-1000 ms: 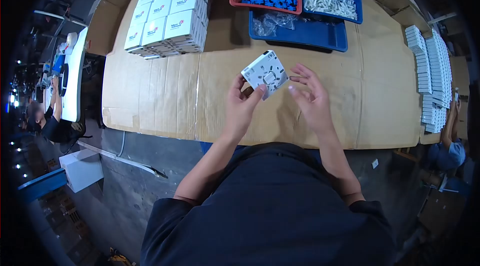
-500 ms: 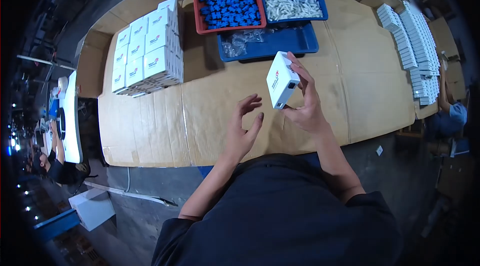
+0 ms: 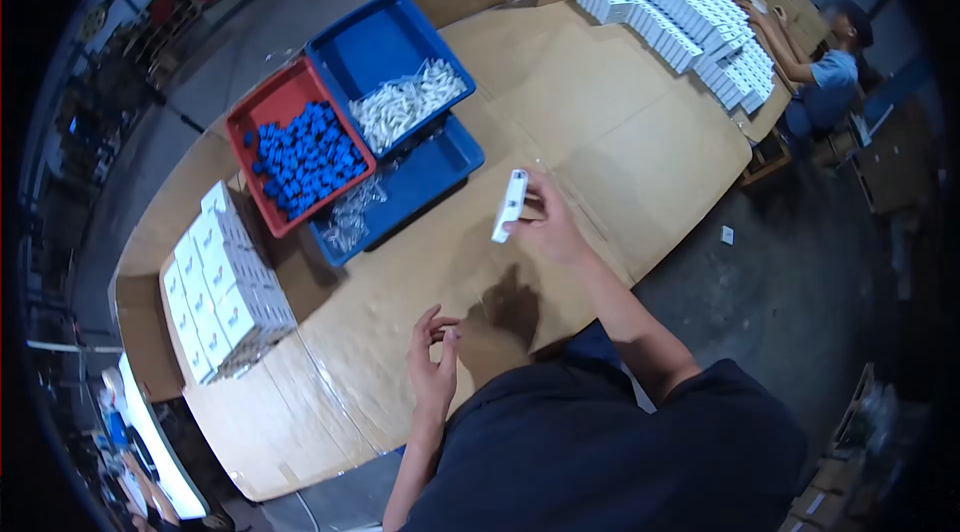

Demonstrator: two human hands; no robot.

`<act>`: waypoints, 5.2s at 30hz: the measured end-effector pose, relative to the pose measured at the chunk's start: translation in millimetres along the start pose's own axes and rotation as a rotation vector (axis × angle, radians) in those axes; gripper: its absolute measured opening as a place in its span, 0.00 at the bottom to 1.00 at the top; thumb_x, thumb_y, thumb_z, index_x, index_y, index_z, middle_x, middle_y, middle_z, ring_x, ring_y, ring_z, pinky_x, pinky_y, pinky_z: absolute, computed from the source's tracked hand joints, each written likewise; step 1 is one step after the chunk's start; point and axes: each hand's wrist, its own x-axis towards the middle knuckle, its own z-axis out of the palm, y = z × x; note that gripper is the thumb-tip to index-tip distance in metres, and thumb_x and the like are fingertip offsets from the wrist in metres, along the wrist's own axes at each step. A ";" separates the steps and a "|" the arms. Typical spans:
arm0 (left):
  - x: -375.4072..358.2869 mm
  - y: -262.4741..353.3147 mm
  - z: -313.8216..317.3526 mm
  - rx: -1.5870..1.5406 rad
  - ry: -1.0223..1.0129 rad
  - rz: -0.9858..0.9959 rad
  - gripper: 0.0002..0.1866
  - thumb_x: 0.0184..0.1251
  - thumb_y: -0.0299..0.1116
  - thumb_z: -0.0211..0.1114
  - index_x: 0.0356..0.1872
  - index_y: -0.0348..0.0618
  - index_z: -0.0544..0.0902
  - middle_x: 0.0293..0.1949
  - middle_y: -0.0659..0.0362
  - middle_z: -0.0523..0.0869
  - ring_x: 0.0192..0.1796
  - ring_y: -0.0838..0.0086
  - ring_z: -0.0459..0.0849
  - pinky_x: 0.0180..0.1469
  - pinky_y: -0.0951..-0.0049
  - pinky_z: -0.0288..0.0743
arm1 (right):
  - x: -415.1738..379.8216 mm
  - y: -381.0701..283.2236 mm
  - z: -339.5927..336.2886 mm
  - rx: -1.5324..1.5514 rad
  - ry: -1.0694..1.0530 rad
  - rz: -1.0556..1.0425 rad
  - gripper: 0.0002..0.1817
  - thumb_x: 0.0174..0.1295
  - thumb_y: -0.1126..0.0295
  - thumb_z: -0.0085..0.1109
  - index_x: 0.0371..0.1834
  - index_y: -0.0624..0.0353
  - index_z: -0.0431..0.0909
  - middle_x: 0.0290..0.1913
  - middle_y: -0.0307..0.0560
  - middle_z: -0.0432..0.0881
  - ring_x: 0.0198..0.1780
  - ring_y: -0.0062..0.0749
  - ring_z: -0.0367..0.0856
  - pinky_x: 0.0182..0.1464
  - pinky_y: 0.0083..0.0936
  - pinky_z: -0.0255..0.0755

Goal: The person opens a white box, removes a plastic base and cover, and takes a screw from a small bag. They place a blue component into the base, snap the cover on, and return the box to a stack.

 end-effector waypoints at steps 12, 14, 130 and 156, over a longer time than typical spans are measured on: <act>21.9 -4.3 45.9 0.191 -0.320 0.072 0.20 0.74 0.23 0.66 0.66 0.38 0.80 0.49 0.51 0.90 0.48 0.70 0.90 0.52 0.70 0.84 | 50.4 -7.6 -255.5 -0.429 0.895 -0.164 0.55 0.53 0.74 0.80 0.84 0.54 0.55 0.74 0.54 0.71 0.57 0.40 0.86 0.59 0.36 0.82; 26.4 -7.3 61.2 0.199 -0.356 0.117 0.21 0.73 0.23 0.68 0.65 0.39 0.81 0.48 0.52 0.90 0.47 0.68 0.89 0.52 0.68 0.84 | 62.2 -13.8 -284.1 -0.414 0.932 -0.153 0.55 0.54 0.73 0.79 0.84 0.54 0.54 0.75 0.54 0.71 0.53 0.38 0.88 0.58 0.36 0.83; -108.8 -65.9 -109.7 0.592 0.849 0.039 0.08 0.62 0.32 0.71 0.42 0.45 0.86 0.49 0.57 0.84 0.58 0.58 0.81 0.62 0.56 0.72 | 310.9 -7.7 527.4 -0.759 -0.699 -0.336 0.21 0.73 0.60 0.68 0.53 0.71 0.80 0.31 0.47 0.86 0.29 0.28 0.87 0.28 0.24 0.83; -105.5 -67.3 -111.5 0.624 0.803 0.029 0.06 0.62 0.32 0.71 0.39 0.47 0.86 0.46 0.61 0.86 0.55 0.60 0.83 0.60 0.57 0.74 | 332.8 30.6 543.3 -0.466 -0.586 0.263 0.14 0.60 0.65 0.80 0.41 0.61 0.86 0.36 0.41 0.88 0.32 0.27 0.85 0.35 0.25 0.81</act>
